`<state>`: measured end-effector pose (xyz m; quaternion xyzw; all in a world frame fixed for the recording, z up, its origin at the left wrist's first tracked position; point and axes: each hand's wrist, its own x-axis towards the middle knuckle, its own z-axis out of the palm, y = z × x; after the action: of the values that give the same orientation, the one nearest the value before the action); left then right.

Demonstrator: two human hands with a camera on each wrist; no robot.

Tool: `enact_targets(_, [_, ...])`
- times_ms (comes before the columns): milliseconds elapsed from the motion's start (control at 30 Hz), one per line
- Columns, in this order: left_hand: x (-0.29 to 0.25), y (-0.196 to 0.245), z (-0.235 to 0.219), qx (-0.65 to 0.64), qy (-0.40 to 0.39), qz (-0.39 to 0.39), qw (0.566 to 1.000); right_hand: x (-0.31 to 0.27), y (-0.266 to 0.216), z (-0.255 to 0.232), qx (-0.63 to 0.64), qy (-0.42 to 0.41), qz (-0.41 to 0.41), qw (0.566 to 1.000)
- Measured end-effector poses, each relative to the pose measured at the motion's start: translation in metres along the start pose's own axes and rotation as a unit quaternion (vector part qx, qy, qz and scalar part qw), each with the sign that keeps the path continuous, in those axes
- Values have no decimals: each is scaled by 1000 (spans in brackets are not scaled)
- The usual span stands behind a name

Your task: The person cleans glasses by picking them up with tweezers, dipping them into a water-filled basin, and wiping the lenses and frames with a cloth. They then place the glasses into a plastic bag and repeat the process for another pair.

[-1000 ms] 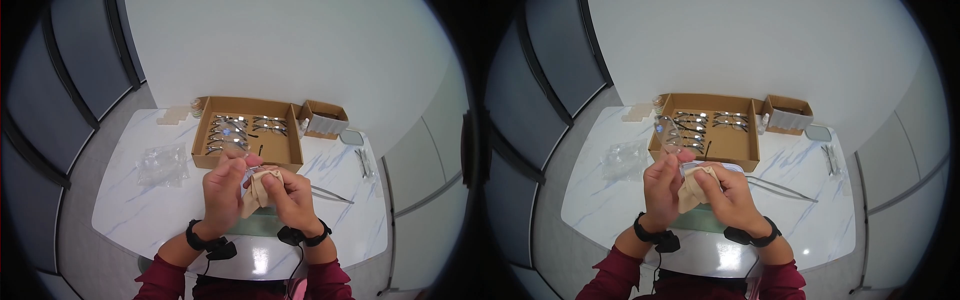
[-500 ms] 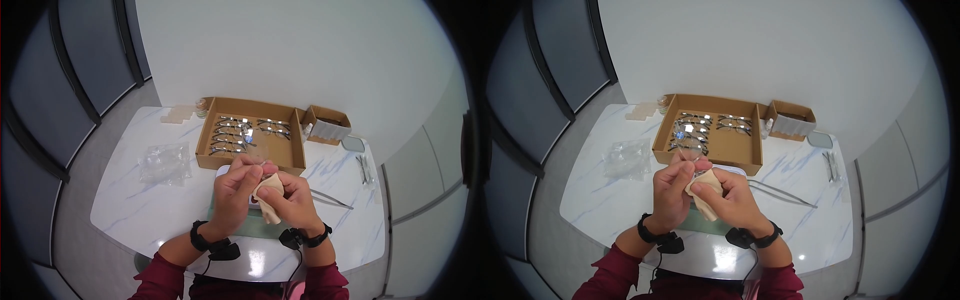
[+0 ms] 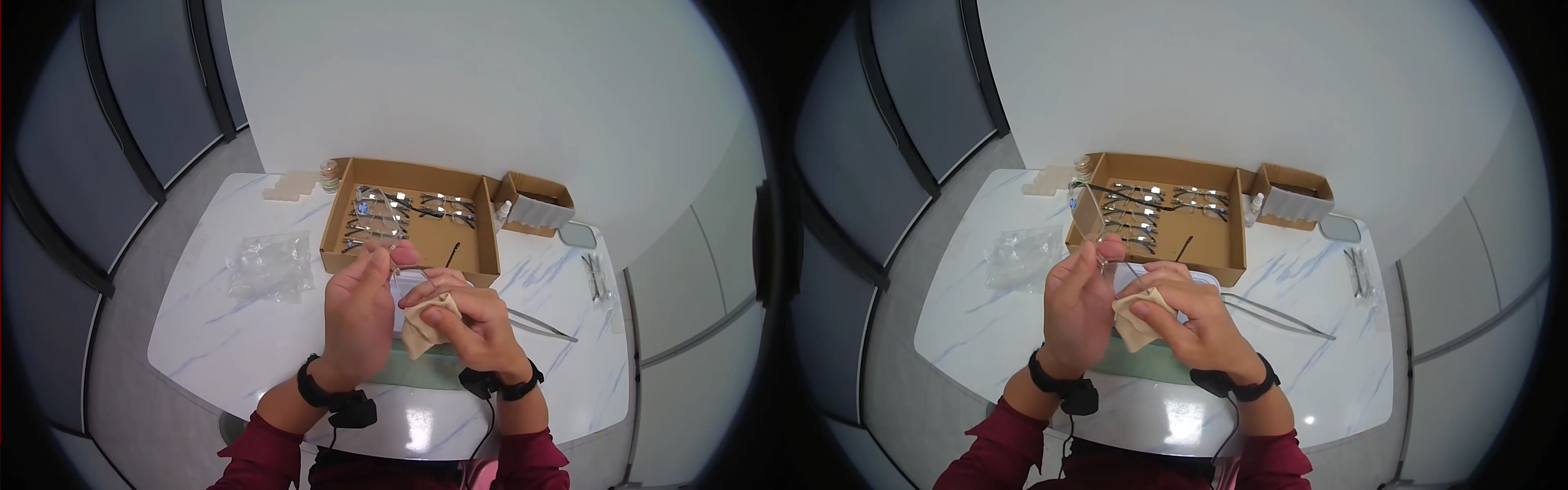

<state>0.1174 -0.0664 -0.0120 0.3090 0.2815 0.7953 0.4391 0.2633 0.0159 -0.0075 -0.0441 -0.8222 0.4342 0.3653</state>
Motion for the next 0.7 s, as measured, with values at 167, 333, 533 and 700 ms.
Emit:
enact_targets(167, [9, 3, -6, -79, 46, -14, 996, -1, 6, 1, -59, 51, -67, 995])
enact_targets(333, [18, 12, -19, -30, 28, 27, 999, -9, -5, -14, 143, 242, 114, 953])
enact_targets(533, [20, 18, -16, 99, -3, 69, 993, -16, 3, -49, 226, 369, 114, 895])
enact_targets(700, [18, 23, -20, 74, -2, 22, 997, -37, -7, -67, 170, 404, 157, 885])
